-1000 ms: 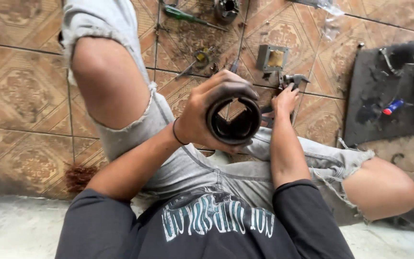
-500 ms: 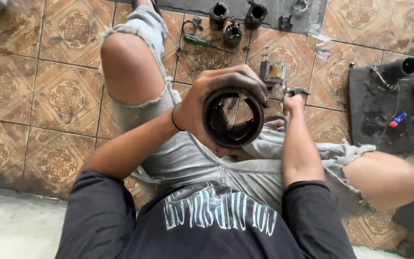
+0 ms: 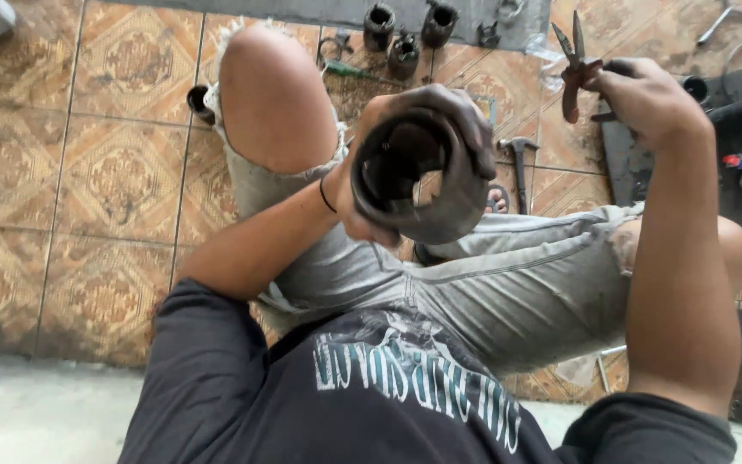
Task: The person sits on the floor and uses pliers to pull and adjust internal components inside a cylindrical metal part. They repeatedly grip and rotate the part while manipulating the inner mechanism with the pliers.
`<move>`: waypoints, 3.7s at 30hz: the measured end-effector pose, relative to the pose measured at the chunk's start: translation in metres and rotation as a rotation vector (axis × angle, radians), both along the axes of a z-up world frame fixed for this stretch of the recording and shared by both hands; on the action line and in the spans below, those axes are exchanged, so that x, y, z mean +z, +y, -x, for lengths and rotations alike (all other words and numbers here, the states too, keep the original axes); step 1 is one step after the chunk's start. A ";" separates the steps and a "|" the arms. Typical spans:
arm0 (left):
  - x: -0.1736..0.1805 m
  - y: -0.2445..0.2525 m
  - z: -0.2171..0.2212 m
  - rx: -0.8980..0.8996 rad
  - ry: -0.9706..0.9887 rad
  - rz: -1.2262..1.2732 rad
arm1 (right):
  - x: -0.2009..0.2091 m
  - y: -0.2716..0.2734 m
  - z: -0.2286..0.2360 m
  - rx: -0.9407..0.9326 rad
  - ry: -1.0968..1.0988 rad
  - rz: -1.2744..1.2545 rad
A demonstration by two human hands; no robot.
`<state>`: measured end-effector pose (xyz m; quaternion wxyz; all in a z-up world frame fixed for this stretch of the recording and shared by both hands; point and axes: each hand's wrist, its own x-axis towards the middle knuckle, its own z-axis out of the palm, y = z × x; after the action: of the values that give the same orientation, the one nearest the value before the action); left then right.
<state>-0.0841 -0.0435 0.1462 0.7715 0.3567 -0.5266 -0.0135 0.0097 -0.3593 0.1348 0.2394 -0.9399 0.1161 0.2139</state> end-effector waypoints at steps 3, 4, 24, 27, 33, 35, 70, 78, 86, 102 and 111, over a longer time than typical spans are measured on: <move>-0.058 -0.024 -0.012 -0.704 0.511 0.378 | 0.059 0.045 0.066 -0.095 -0.105 -0.337; -0.056 -0.019 -0.009 -0.691 0.515 0.382 | 0.057 0.050 0.074 -0.084 -0.096 -0.339; -0.036 0.020 -0.024 -0.487 0.767 0.565 | 0.052 0.075 0.096 0.470 -0.121 -0.939; -0.034 0.023 -0.022 -0.463 0.760 0.562 | 0.031 0.059 0.089 0.390 -0.123 -0.753; -0.036 0.023 -0.022 -0.501 0.777 0.566 | 0.024 0.060 0.081 0.461 -0.140 -0.670; -0.033 0.023 -0.022 -0.515 0.785 0.557 | 0.016 0.056 0.081 0.434 -0.122 -0.698; -0.069 0.012 -0.032 0.124 0.502 0.411 | 0.011 0.118 0.112 0.762 -0.461 -0.410; -0.043 0.018 -0.026 0.468 0.038 0.097 | 0.002 0.106 0.109 0.855 -0.577 -0.448; -0.026 0.017 -0.005 0.747 -0.088 -0.080 | -0.042 0.109 0.117 0.833 -0.831 -0.431; -0.028 0.020 -0.006 1.094 -0.278 -0.138 | -0.051 0.031 0.090 0.431 -0.527 -0.809; -0.026 0.022 -0.006 1.321 -0.409 -0.316 | 0.075 0.076 0.166 0.690 -0.558 -0.262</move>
<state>-0.0783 -0.0212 0.1199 0.4429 0.7046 -0.3262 0.4482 -0.1558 -0.2831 0.2095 0.2931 -0.9071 -0.3004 0.0330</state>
